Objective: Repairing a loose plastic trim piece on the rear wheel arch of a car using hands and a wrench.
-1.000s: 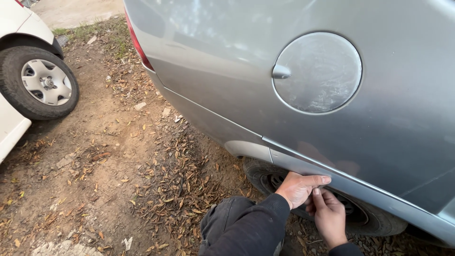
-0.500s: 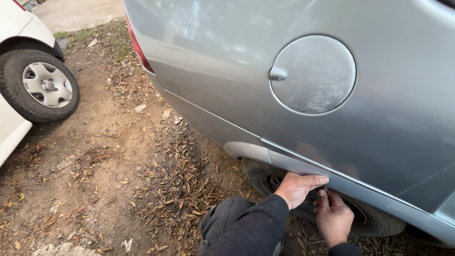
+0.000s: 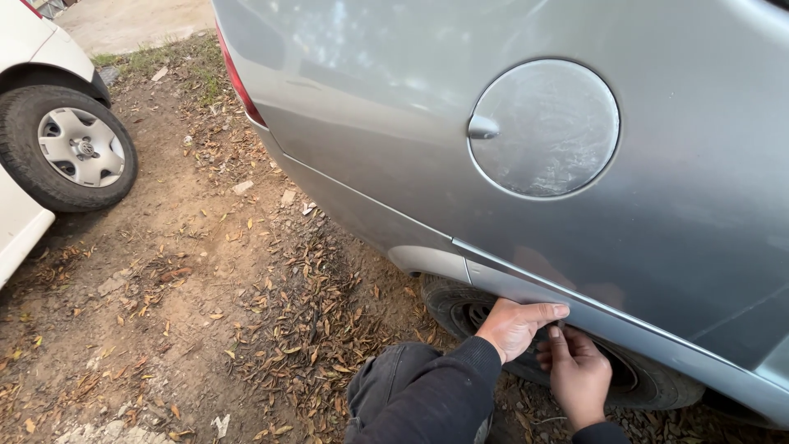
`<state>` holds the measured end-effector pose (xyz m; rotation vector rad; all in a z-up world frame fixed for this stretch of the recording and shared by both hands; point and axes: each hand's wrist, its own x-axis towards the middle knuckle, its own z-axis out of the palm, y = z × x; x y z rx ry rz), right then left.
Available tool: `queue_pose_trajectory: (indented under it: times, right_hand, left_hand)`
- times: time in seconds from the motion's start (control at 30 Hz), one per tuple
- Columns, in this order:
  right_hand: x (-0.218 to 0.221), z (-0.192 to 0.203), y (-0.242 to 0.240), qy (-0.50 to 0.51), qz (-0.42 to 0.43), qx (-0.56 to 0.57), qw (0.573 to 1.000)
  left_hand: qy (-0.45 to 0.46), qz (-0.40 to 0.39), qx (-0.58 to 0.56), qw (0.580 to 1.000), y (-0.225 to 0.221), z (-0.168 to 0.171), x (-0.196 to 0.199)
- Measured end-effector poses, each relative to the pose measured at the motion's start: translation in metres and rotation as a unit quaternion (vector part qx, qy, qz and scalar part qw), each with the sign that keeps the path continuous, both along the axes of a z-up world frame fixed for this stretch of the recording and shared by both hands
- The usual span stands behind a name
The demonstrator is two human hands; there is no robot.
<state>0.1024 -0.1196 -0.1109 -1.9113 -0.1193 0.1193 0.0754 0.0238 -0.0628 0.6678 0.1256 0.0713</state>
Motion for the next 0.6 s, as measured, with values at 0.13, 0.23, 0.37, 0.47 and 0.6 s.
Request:
queue_pose_trajectory:
  times: [0.13, 0.23, 0.37, 0.47, 0.6]
  right_hand:
    - [0.013, -0.017, -0.003, 0.159, 0.082, 0.174, 0.968]
    - [0.018, -0.023, -0.006, 0.226, 0.089, 0.254, 0.936]
    - [0.023, -0.036, -0.012, 0.268, 0.091, 0.283, 0.916]
    - [0.022, -0.046, -0.013, 0.264, 0.111, 0.293, 0.912]
    - [0.009, -0.01, -0.004, 0.273, 0.149, 0.275, 0.91]
  left_hand:
    - [0.049, -0.015, 0.013, 0.999, 0.003, -0.005, 0.001]
    - [0.046, -0.017, 0.026, 0.998, 0.003, -0.001, -0.002]
    - [0.034, -0.009, 0.024, 0.999, 0.002, 0.001, -0.002]
    - [0.034, -0.002, 0.014, 0.999, 0.002, 0.0, -0.002]
    - [0.043, -0.004, 0.011, 0.999, 0.003, 0.006, -0.003]
